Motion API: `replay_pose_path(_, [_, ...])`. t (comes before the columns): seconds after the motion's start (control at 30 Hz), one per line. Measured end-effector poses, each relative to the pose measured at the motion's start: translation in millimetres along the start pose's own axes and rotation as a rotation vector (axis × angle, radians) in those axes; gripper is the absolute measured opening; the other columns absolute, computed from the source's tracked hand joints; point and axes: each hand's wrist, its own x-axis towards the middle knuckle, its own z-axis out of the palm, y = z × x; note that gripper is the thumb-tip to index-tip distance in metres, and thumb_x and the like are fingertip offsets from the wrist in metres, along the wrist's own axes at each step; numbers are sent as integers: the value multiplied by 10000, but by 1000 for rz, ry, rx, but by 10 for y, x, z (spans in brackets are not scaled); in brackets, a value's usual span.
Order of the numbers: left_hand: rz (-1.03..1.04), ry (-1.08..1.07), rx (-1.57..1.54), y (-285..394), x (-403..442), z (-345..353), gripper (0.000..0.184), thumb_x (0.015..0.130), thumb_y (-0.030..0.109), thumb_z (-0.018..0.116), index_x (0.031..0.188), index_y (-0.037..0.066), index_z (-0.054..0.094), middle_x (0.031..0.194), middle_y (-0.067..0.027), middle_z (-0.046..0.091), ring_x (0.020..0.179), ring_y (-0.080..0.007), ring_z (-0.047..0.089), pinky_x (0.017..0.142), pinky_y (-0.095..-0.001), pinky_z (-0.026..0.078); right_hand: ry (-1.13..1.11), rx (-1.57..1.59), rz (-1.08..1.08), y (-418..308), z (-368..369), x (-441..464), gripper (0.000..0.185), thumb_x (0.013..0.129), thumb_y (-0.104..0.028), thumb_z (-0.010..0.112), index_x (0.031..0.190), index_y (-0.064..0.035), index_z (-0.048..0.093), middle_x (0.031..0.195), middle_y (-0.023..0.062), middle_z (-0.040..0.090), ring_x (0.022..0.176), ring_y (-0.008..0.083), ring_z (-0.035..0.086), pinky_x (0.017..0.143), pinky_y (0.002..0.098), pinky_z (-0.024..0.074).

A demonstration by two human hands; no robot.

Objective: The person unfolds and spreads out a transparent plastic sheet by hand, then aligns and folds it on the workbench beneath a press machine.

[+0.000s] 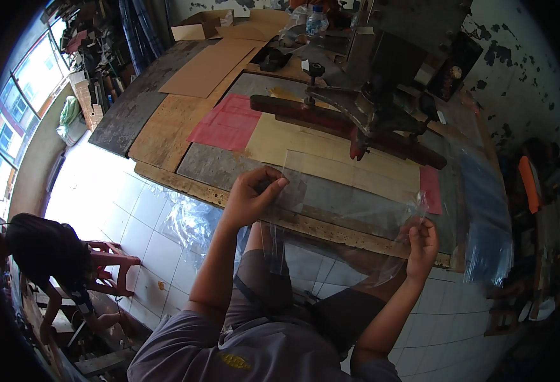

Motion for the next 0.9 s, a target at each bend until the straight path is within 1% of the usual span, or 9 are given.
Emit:
replay_pose_path(0.1, [5,2,-22,13,-2,8,191,976,169,729,1007,-18,707,834,-35,714,758,-85,632,709,-263,501,-2,-21,10,-32,6,-5,342,996,-290,739,1177,-33,605,951,40,715,826,91,635,741,238,461])
replay_pose_path(0.2, [53,6,-29,29,3,23,192,1001,179,699,1019,-13,699,871,0,697,800,-45,586,729,-235,470,7,-12,0,-28,21,-1,327,997,-281,735,1169,-31,610,952,44,718,823,99,641,745,241,465])
replay_pose_path(0.3, [5,-26,-54,10,-4,18,174,1004,154,692,1057,-11,704,881,3,693,803,-46,585,732,-232,466,-23,-3,22,3,-44,-4,248,1005,-152,712,1169,-15,587,970,85,708,869,150,686,765,288,552])
replay_pose_path(0.43, [28,-28,-64,-33,3,17,214,996,133,691,1156,-10,696,856,-1,684,775,-53,591,722,-240,474,-36,3,33,19,-67,-5,243,1001,-153,715,1160,-16,593,977,80,703,880,149,689,775,291,557])
replay_pose_path(0.5, [17,-15,-65,-25,7,20,264,977,122,702,1209,-5,692,810,-17,681,738,-73,608,710,-248,487,-29,-1,27,25,-62,-5,240,999,-155,718,1153,-17,596,975,77,703,878,144,687,777,291,556])
replay_pose_path(0.6, [-9,-14,-14,85,6,10,428,963,102,708,1377,28,629,794,-6,676,709,-60,591,707,-240,480,-54,-11,39,25,-89,-3,229,999,-154,721,1138,-18,601,973,72,701,890,143,689,781,291,557])
replay_pose_path(0.7, [23,-2,10,193,-1,28,630,972,94,701,1558,57,473,799,24,641,749,-34,550,743,-198,438,-50,-4,27,23,-74,3,221,1000,-154,721,1127,-17,604,973,70,699,898,146,690,788,293,562])
replay_pose_path(0.8, [-4,26,-22,189,-4,44,755,958,84,704,1629,75,358,776,29,639,746,-32,547,760,-209,447,-55,17,23,40,-75,9,215,1002,-154,718,1121,-15,605,973,69,699,897,144,691,792,293,567])
replay_pose_path(0.9, [95,-28,103,93,38,3,777,949,81,708,1636,83,345,777,30,642,757,-27,548,780,-213,454,-50,-3,27,20,-70,8,213,1004,-158,717,1116,-14,608,972,70,700,893,141,690,791,291,569])
